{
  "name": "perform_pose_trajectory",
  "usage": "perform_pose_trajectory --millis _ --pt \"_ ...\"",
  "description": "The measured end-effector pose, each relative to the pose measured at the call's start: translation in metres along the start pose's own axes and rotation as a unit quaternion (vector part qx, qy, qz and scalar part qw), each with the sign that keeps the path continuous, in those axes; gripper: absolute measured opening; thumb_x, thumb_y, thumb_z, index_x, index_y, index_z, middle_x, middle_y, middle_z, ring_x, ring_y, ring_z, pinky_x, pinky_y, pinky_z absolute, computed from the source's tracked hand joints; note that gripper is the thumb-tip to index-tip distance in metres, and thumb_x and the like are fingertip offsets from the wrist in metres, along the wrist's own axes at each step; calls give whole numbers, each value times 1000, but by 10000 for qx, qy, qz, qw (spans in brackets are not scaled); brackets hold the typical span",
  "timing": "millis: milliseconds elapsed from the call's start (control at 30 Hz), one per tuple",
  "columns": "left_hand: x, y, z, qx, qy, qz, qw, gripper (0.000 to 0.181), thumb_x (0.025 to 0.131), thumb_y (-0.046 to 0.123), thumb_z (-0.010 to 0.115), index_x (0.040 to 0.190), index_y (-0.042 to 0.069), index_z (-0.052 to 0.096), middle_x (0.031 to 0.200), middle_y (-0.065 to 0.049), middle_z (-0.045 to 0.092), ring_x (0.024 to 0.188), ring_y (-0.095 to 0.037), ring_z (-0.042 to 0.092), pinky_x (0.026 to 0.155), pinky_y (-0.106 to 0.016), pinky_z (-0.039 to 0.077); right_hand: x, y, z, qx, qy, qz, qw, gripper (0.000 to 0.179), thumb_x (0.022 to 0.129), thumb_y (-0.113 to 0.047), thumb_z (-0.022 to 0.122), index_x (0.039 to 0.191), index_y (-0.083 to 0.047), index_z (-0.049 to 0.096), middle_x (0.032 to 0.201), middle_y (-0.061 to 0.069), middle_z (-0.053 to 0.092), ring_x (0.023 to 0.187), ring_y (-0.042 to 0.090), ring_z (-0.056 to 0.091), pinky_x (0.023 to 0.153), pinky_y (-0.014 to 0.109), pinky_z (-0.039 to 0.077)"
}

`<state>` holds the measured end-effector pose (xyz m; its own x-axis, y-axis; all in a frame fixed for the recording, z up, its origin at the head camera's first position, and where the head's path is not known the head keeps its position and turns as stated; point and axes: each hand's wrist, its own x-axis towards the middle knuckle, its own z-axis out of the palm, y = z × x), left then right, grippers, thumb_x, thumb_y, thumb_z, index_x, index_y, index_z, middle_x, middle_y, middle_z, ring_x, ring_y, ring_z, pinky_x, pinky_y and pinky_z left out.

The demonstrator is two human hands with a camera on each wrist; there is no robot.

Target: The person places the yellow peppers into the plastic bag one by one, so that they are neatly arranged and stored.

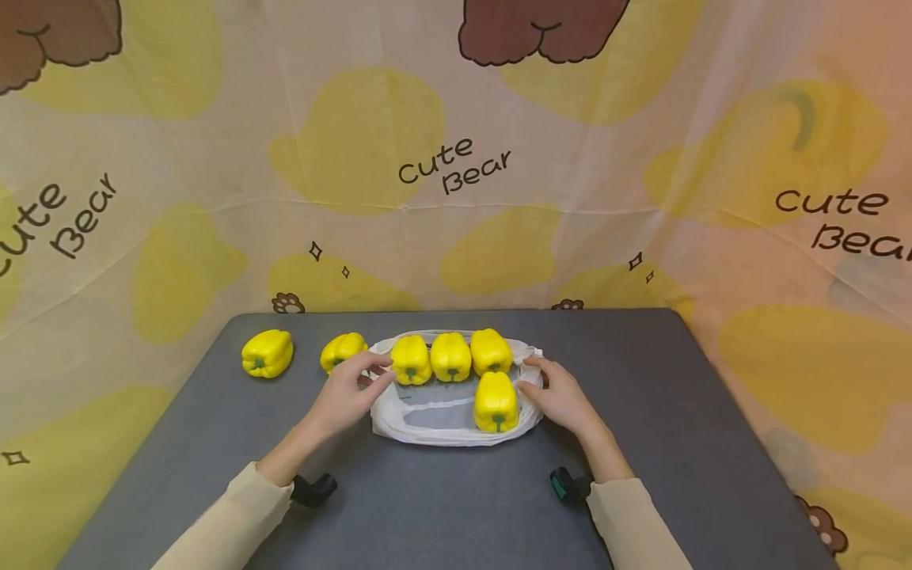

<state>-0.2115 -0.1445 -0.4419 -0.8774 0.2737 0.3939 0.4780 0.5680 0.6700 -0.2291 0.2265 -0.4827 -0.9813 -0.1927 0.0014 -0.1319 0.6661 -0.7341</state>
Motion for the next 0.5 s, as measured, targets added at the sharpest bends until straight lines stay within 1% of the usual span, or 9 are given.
perform_pose_trajectory --millis 67,233,300,400,500 --pt "-1 -6 -5 105 149 -57 9998 24 93 12 74 114 -1 71 108 -12 71 92 -21 65 75 -33 59 0 0 0 -2 1 -7 10000 59 99 -39 65 146 -5 52 145 24 51 114 36 53 98 57 47" --pt "-4 -18 -21 273 374 -279 9985 23 94 13 73 114 1 72 106 -7 71 92 -20 65 77 -35 59 0 1 0 -18 -17 8 10000 59 99 -40 65 146 -6 52 146 24 50 114 36 53 98 57 47" --pt "-5 -22 -28 295 442 -321 9981 23 94 13 74 114 1 72 105 -8 70 93 -22 65 76 -37 59 0 1 0 -25 -22 20 10000 59 99 -40 65 146 -6 52 146 24 50 114 36 53 98 57 47" --pt "-6 -32 -38 384 589 -305 9971 24 92 13 76 112 1 72 103 -9 70 92 -25 65 76 -40 59 0 1 0 -26 -24 38 10000 59 99 -40 65 146 -7 53 146 24 51 114 36 53 97 57 48" --pt "-7 -41 -49 491 687 -393 9957 25 93 14 76 112 0 72 103 -10 69 93 -26 65 76 -42 59 0 1 0 -18 -31 42 10000 60 99 -40 65 146 -7 52 146 24 50 113 36 53 97 57 48"
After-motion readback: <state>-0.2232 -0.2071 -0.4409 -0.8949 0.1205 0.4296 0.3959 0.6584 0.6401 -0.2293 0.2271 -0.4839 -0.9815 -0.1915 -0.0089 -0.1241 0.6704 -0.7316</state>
